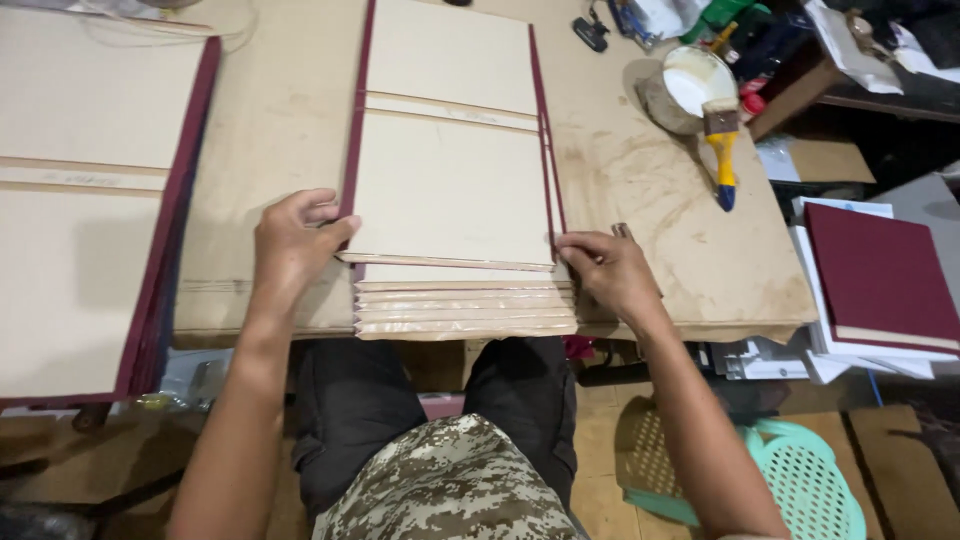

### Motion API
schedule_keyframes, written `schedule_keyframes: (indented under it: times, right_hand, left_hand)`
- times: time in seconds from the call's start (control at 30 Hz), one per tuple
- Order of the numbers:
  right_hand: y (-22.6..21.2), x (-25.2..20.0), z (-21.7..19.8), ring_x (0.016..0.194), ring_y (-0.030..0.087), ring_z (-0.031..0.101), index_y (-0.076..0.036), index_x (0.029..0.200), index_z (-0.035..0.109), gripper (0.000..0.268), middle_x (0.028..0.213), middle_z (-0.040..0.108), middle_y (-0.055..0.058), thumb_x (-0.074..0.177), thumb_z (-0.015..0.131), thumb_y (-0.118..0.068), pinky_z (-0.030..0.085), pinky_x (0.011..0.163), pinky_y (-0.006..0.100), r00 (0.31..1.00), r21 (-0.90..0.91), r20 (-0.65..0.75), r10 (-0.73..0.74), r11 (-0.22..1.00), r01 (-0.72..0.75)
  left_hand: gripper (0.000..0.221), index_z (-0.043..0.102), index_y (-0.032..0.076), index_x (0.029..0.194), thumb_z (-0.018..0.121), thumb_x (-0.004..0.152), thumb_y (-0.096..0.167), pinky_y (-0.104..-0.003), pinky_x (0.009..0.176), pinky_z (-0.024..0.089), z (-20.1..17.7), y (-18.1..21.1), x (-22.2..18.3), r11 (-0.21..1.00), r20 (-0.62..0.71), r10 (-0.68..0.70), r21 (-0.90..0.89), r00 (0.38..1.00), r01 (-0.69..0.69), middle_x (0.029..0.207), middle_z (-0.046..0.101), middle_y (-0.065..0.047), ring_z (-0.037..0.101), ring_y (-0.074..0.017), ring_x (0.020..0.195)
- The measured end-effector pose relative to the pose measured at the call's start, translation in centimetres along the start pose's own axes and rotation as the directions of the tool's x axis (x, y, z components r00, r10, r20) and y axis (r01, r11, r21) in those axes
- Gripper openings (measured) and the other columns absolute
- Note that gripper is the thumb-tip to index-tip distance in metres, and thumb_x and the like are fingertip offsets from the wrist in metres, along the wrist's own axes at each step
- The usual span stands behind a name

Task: Assembling book covers by folding and pressing the outer material over cardboard inserts at a workbench.

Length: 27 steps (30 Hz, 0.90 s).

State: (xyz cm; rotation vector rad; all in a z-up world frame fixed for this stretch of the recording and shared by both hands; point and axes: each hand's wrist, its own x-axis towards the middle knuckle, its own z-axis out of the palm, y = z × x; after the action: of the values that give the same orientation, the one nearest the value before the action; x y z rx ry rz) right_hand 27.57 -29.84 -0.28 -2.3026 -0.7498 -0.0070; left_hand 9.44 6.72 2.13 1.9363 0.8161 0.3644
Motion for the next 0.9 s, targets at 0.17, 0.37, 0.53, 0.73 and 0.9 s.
schedule_keyframes:
  times: [0.17,0.37,0.53,0.73,0.9]
  right_hand:
    - [-2.1,0.1,-2.3,0.108,0.028,0.072,-0.022,0.104,0.081,0.014,0.109,0.079,0.001,0.094,0.074,-0.017,0.041,0.111,0.046,0.962,-0.246,0.181,-0.205,0.937,0.246]
    - [-2.1,0.9,-4.0,0.097,0.016,0.071,-0.027,0.103,0.080,0.014,0.106,0.077,-0.010,0.097,0.067,-0.026,0.058,0.082,0.028,0.857,-0.427,0.311,-0.410,0.746,0.512]
    - [-3.5,1.7,-5.0,0.090,0.015,0.067,-0.027,0.101,0.079,0.015,0.102,0.077,-0.010,0.098,0.065,-0.025,0.057,0.074,0.027,0.794,-0.455,0.398,-0.460,0.652,0.606]
    - [-1.5,1.9,-3.7,0.086,0.007,0.066,-0.030,0.101,0.075,0.015,0.094,0.075,-0.015,0.099,0.061,-0.026,0.055,0.070,0.018,0.720,-0.557,0.541,-0.435,0.456,0.694]
    - [-1.7,0.7,-2.3,0.089,0.016,0.070,-0.025,0.099,0.074,0.011,0.093,0.073,-0.008,0.096,0.064,-0.026,0.059,0.076,0.027,0.884,-0.397,0.354,-0.307,0.806,0.439]
  left_hand:
    - [0.051,0.070,0.012,0.128,0.081,0.080,0.026,-0.038,0.085,0.057,-0.4,0.7,-0.5,1.000,0.035,-0.013,-0.023,0.999,0.014,0.116,0.074,-0.012,0.072,-0.0274,0.103]
    - [0.050,0.070,0.007,0.127,0.083,0.081,0.024,-0.038,0.078,0.059,-0.7,1.3,-0.9,0.996,0.042,-0.004,-0.083,0.999,0.008,0.113,0.074,-0.016,0.073,-0.0289,0.099]
    - [0.049,0.070,0.006,0.128,0.083,0.083,0.022,-0.036,0.077,0.060,-0.5,0.9,-0.4,0.999,0.055,-0.006,-0.047,0.998,0.009,0.111,0.074,-0.016,0.073,-0.0281,0.096]
    - [0.044,0.072,0.006,0.126,0.083,0.085,0.017,-0.033,0.071,0.060,-0.4,1.2,-0.6,0.999,0.040,0.014,-0.040,0.999,-0.012,0.110,0.074,-0.017,0.072,-0.0235,0.085]
    - [0.036,0.072,0.005,0.125,0.075,0.090,0.014,-0.038,0.071,0.060,-0.7,0.3,-0.3,0.997,0.069,0.036,-0.076,0.997,-0.031,0.112,0.073,-0.021,0.073,-0.0294,0.090]
